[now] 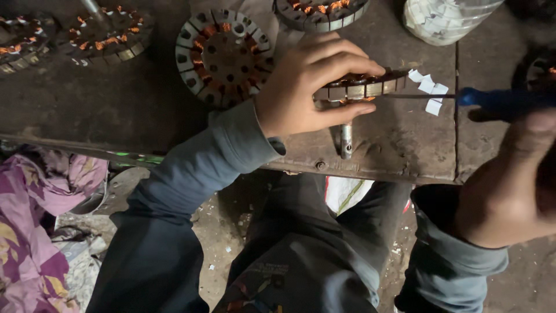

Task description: The person inserts small white rectangular pieces into the slots of a circular motor stator. They use a screwdriver to push the pieces into place and adjust the copper windings. The person handles multiple stators on a cluttered workbench.

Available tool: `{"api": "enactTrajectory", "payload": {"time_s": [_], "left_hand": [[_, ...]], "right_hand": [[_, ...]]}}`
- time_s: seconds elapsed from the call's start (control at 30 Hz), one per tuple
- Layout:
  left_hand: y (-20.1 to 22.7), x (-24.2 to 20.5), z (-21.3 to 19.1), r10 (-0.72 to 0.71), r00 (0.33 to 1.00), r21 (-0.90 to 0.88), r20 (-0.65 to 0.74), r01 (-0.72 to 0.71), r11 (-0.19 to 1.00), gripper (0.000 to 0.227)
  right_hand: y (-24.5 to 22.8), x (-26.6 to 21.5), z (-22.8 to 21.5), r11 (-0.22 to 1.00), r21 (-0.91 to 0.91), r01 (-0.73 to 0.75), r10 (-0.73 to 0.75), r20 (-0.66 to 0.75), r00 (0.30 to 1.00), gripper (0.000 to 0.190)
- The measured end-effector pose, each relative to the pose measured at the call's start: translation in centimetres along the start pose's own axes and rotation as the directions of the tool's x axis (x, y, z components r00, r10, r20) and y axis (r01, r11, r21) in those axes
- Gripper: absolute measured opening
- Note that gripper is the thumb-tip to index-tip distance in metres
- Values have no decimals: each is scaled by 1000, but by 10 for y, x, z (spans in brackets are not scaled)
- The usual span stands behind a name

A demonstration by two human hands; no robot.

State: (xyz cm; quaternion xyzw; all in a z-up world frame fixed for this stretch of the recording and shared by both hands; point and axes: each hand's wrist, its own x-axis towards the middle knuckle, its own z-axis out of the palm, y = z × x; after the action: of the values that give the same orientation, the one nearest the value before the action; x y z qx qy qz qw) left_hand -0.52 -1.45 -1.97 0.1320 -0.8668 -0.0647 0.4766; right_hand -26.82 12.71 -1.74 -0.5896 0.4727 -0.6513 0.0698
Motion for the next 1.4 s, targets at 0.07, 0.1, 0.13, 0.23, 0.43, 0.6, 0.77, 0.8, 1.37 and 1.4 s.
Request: {"api": "enactTrajectory", "payload": {"time_s": [0.07, 0.1, 0.13, 0.23, 0.43, 0.6, 0.77, 0.8, 1.37, 1.4], "left_hand": [[2, -1, 2, -18, 1000, -40, -8, 18, 999, 44], [2, -2, 3, -30, 1000, -61, -10, 29, 998, 44], [3, -2, 4, -42, 999, -53, -15, 42, 998, 43], [6, -1, 5, -77, 997, -36, -25, 76, 996, 41], [12, 2, 2, -134, 991, -64, -6, 134, 989, 39], [16, 5, -2, -211, 977, -159, 16, 211, 965, 35], [14, 5, 1, -198, 980, -166, 23, 199, 966, 35], [14, 6, 1, -201, 979, -189, 33, 204, 961, 34], [12, 2, 0, -159, 987, -171, -5, 156, 973, 35], [12, 2, 0, -158, 987, -162, -7, 155, 975, 35]], "right_hand": [[7, 0, 0, 998, -42, 43, -41, 41, 998, 21], [9, 1, 1, 996, -62, 63, -59, 64, 996, 22], [8, 2, 3, 993, -81, 82, -75, 86, 993, 23], [-14, 3, 8, 977, -191, 96, -74, 124, 990, 26], [-40, 18, 26, 973, -183, 143, -105, 203, 974, 18], [-23, 15, 36, 944, 255, -207, 203, 41, 978, 23], [11, 10, 42, 888, 414, -201, 221, 1, 975, 20], [14, 11, 39, 879, 433, -201, 227, -8, 974, 20], [-6, 3, 2, 860, -356, 365, -285, 257, 923, 17], [-7, 4, 8, 835, -360, 417, -332, 276, 902, 18]]}}
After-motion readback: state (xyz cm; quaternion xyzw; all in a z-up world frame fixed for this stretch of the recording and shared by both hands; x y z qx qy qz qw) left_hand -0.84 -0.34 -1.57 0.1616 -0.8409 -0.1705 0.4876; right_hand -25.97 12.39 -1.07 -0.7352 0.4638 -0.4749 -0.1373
